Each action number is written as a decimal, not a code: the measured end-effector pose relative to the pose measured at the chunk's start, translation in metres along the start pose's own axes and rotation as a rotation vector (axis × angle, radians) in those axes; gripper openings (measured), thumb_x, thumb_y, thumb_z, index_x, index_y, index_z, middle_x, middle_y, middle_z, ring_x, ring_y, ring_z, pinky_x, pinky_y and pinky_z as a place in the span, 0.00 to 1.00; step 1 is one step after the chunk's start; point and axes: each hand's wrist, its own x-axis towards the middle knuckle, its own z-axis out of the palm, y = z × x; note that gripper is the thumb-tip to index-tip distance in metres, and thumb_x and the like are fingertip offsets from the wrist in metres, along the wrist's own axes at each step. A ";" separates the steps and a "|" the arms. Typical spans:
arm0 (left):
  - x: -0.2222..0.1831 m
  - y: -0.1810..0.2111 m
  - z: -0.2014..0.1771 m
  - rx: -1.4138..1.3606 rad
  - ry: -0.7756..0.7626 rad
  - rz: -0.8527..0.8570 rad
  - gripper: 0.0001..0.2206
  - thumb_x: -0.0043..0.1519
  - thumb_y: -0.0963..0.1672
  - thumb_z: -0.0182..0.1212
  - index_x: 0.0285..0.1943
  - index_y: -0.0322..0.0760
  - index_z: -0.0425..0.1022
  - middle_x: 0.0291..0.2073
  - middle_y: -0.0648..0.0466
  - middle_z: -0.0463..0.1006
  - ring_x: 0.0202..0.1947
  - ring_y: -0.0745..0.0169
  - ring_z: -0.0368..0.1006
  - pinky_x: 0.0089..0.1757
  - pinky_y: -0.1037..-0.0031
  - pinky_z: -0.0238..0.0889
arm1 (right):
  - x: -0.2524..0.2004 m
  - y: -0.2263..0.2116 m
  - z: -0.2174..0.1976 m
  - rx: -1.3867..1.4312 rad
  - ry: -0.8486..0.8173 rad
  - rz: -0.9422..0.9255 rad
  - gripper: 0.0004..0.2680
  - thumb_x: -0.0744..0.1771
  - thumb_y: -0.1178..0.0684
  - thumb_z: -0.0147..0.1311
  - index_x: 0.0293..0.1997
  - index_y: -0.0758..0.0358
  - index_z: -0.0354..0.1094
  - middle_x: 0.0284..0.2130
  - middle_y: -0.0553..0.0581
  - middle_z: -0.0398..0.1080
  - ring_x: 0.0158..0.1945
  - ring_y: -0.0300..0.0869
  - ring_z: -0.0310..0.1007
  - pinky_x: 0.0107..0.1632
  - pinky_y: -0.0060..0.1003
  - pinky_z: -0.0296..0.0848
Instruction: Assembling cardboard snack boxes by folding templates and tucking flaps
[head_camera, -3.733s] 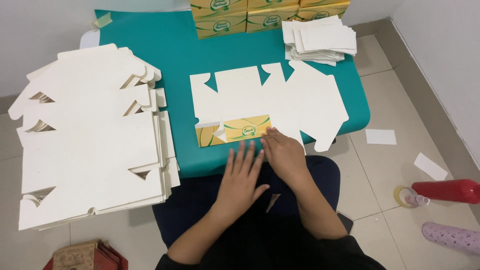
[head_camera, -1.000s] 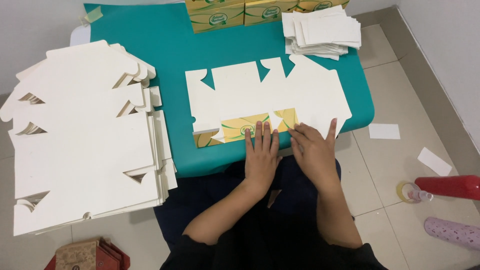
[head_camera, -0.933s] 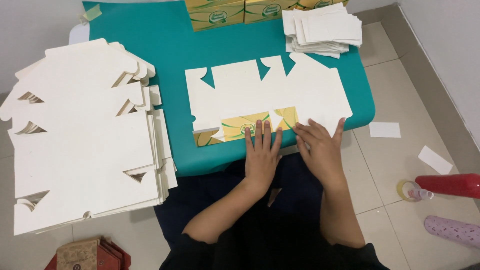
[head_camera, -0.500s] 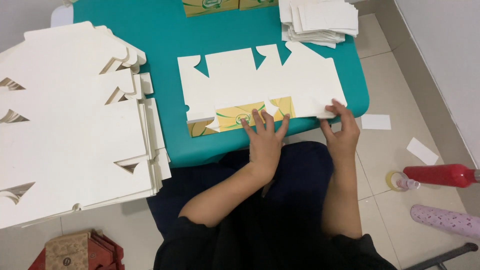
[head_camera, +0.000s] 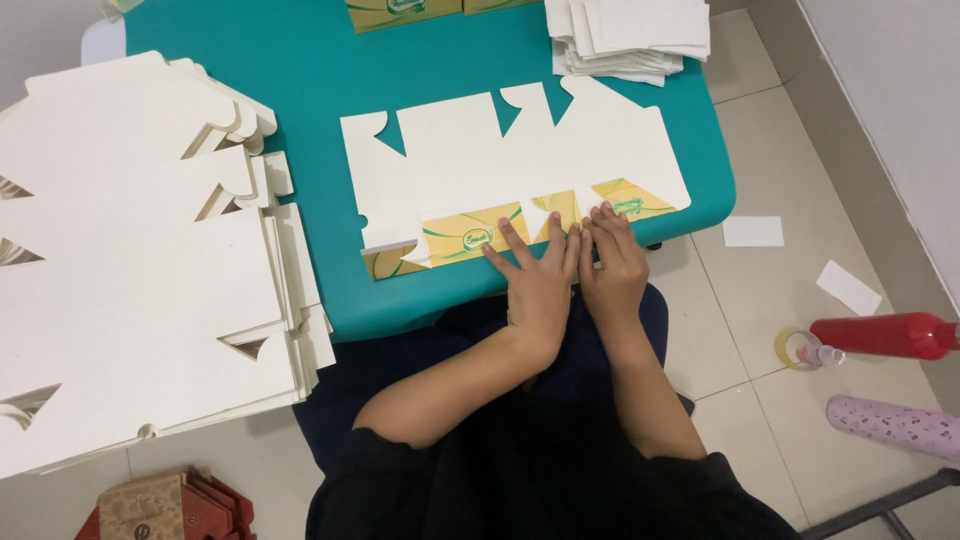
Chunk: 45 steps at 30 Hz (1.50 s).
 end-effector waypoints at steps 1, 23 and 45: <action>0.001 0.002 0.000 -0.003 0.000 0.002 0.42 0.51 0.55 0.64 0.72 0.45 0.48 0.67 0.42 0.53 0.57 0.09 0.51 0.43 0.19 0.47 | -0.001 0.005 0.001 -0.003 -0.002 0.000 0.03 0.64 0.62 0.59 0.37 0.68 0.75 0.38 0.59 0.75 0.48 0.51 0.74 0.57 0.40 0.68; 0.001 0.002 -0.004 0.005 -0.045 0.011 0.45 0.50 0.55 0.66 0.74 0.51 0.40 0.65 0.41 0.54 0.56 0.05 0.49 0.44 0.20 0.48 | -0.013 0.078 -0.009 0.001 -0.095 0.394 0.16 0.65 0.57 0.55 0.58 0.62 0.57 0.63 0.64 0.51 0.69 0.59 0.37 0.66 0.57 0.23; -0.002 0.004 -0.006 0.031 -0.034 -0.016 0.46 0.48 0.57 0.66 0.74 0.53 0.40 0.66 0.44 0.53 0.58 0.08 0.50 0.46 0.22 0.48 | 0.043 0.112 0.027 -0.446 -0.638 0.128 0.18 0.65 0.51 0.41 0.60 0.62 0.66 0.57 0.67 0.65 0.63 0.55 0.60 0.63 0.53 0.52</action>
